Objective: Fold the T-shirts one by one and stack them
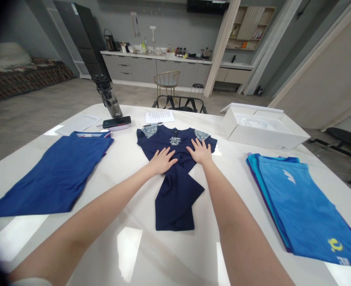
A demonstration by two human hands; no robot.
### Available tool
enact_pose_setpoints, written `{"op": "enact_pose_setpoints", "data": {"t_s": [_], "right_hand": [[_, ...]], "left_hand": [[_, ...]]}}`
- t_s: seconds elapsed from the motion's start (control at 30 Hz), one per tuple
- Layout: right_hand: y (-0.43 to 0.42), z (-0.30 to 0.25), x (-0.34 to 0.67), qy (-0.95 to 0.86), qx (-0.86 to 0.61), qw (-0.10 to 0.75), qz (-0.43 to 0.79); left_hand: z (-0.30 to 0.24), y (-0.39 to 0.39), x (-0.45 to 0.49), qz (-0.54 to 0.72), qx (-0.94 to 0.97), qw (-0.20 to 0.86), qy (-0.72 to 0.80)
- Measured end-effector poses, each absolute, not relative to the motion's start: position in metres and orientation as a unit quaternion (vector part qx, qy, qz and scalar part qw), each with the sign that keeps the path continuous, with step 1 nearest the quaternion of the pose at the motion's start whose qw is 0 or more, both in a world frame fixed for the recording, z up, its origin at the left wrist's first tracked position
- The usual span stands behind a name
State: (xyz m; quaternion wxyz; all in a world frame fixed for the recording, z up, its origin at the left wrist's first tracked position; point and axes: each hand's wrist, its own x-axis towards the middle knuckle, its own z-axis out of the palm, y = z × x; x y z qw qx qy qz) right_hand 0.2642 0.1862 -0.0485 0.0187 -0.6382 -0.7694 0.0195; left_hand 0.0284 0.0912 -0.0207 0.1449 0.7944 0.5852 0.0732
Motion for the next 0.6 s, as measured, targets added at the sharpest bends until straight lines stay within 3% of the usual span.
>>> {"op": "enact_pose_setpoints", "data": {"t_s": [0.3, 0.43, 0.6], "right_hand": [[0.14, -0.029, 0.245, -0.776, -0.616, 0.116, -0.072], [0.089, -0.025, 0.237, -0.766, -0.615, 0.184, -0.025], [0.021, -0.022, 0.243, -0.754, -0.637, 0.155, 0.045]], "left_hand": [[-0.041, 0.077, 0.027, 0.071, 0.799, 0.066, 0.594], [-0.041, 0.077, 0.027, 0.078, 0.802, 0.076, 0.587], [-0.039, 0.075, 0.025, 0.093, 0.806, 0.082, 0.579]]}}
